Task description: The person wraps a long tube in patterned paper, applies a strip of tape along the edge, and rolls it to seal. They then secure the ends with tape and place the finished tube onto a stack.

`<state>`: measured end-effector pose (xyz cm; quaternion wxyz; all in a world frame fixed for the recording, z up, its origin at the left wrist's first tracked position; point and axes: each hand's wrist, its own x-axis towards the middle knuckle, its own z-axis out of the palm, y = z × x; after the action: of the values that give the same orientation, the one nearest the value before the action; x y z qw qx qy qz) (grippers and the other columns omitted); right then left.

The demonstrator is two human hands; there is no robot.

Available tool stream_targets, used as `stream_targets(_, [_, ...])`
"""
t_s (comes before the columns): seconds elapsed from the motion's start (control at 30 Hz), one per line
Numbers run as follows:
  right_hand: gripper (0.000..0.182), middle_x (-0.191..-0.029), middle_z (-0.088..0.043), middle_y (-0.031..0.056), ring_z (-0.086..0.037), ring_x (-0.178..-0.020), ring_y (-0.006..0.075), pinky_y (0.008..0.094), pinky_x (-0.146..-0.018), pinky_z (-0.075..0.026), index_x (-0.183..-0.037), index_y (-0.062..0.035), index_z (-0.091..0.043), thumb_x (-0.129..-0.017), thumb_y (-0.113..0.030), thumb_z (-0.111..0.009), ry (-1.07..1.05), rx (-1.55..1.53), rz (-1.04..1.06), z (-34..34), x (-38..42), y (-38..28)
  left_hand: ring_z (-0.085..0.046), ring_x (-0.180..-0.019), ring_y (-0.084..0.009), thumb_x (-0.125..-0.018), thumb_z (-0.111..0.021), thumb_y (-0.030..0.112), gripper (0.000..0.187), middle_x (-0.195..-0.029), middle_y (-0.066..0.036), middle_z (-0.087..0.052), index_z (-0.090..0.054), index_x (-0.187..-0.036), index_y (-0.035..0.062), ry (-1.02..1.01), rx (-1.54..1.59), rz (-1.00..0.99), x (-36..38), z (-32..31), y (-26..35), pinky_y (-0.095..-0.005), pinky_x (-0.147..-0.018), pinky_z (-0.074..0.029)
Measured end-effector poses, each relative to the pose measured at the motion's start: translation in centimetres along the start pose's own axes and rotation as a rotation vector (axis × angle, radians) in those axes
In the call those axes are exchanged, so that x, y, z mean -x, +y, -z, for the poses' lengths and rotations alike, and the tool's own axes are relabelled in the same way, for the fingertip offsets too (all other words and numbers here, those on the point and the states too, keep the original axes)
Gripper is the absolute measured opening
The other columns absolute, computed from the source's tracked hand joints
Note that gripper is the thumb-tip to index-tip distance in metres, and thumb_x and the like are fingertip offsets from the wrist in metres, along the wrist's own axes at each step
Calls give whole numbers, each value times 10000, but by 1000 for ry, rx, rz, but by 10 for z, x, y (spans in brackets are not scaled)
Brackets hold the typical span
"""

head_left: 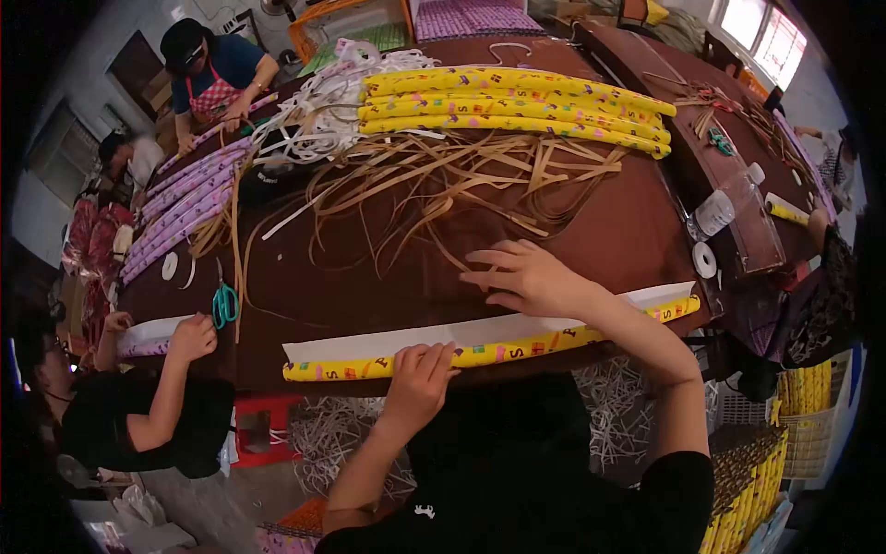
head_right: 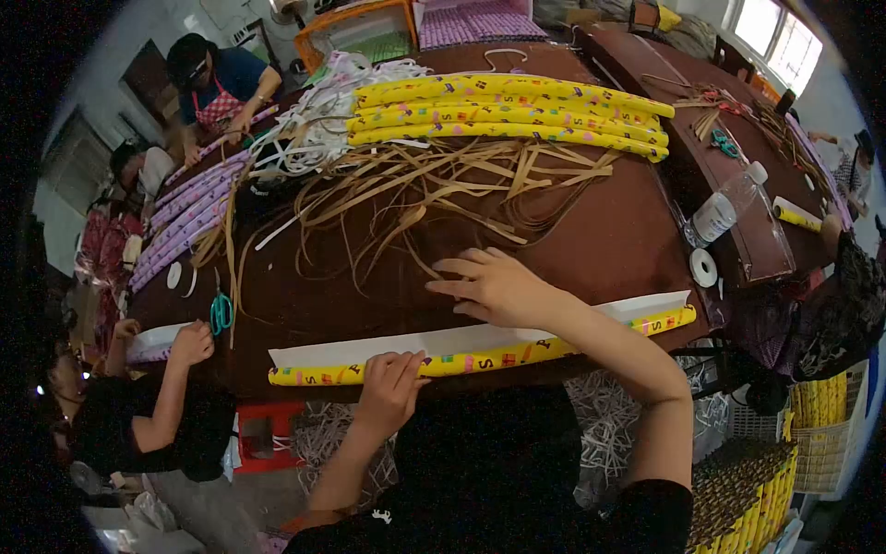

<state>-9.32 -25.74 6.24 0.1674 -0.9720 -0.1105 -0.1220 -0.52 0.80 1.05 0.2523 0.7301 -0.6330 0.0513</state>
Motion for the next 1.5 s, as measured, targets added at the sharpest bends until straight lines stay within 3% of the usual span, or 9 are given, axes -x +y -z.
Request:
stream_targets(0.17, [520,-1534,-335,32,-296,-1415,271,519,-1145,-218,-1443,-258,-420,-949,-328,-563,-210,-14,346,-52,-71,5,-537,-976,-253,-820,-688,137,403,-1089,-94,-597,-593,-1183,-9,23,-50,6,3,-3,0,-402,-893,-415])
stream_targets(0.27, [515,-1522,-356,38,-334,-1397,258,512,-1147,-222,-1444,-273,-419,-958,-420,-508,-253,232,426,-71,-96,41,-535,-976,-251,-831,-677,150,397,-1093,-93,-595,-592,-1184,-10,41,-56,9,5,-6,-1,-401,-894,-420])
stream_targets(0.53, [364,-1436,-450,114,-394,-1348,262,414,-1112,-310,-1199,-80,-643,-873,-233,-587,-118,636,99,4,-121,182,-535,-977,-265,-822,-692,133,435,-1086,-104,-592,-573,-1215,-11,91,-14,15,7,-8,-4,-414,-875,-421])
stream_targets(0.67, [323,-1369,-497,114,-454,-1268,331,420,-1068,-367,-1125,-86,-656,-803,-105,-645,72,571,-36,20,-118,199,-535,-993,-264,-840,-684,158,432,-1102,-111,-587,-570,-1218,-17,65,4,7,5,-6,-5,-407,-883,-423])
stream_targets(0.77, [236,-1096,-622,133,-555,-1071,325,409,-930,-436,-840,-30,-630,-658,104,-563,427,98,-195,25,-137,176,-536,-1001,-262,-845,-683,167,428,-1111,-113,-586,-575,-1214,-23,55,-1,1,6,-7,-5,-404,-886,-423])
stream_targets(0.83, [104,-962,-606,130,-563,-989,333,374,-860,-446,-793,-35,-638,-703,17,-636,692,52,-231,23,-152,145,-535,-1004,-261,-847,-683,171,429,-1114,-112,-585,-577,-1213,-26,51,-8,-3,5,-7,-6,-403,-888,-423])
stream_targets(1.03, [295,-1078,-606,137,-589,-994,315,396,-880,-490,-1075,-40,-671,-823,-187,-718,-271,-421,335,-54,-146,11,-533,-991,-253,-833,-688,159,434,-1121,-108,-585,-584,-1210,-28,35,-11,3,6,-4,-5,-395,-884,-424])
stream_targets(1.37, [232,-929,-641,65,-605,-885,279,394,-788,-504,-947,-52,-717,-780,-213,-719,-153,-42,412,-93,-130,-3,-536,-978,-264,-835,-675,137,403,-1065,-116,-595,-576,-1194,-17,51,8,7,4,-6,-3,-402,-875,-426])
stream_targets(1.5, [129,-790,-702,80,-661,-693,136,260,-554,-477,-927,-51,-713,-846,-110,-633,-172,-849,-267,-36,-157,16,-533,-984,-268,-825,-687,125,417,-1083,-114,-587,-571,-1201,-13,56,12,4,3,-4,-3,-410,-885,-417])
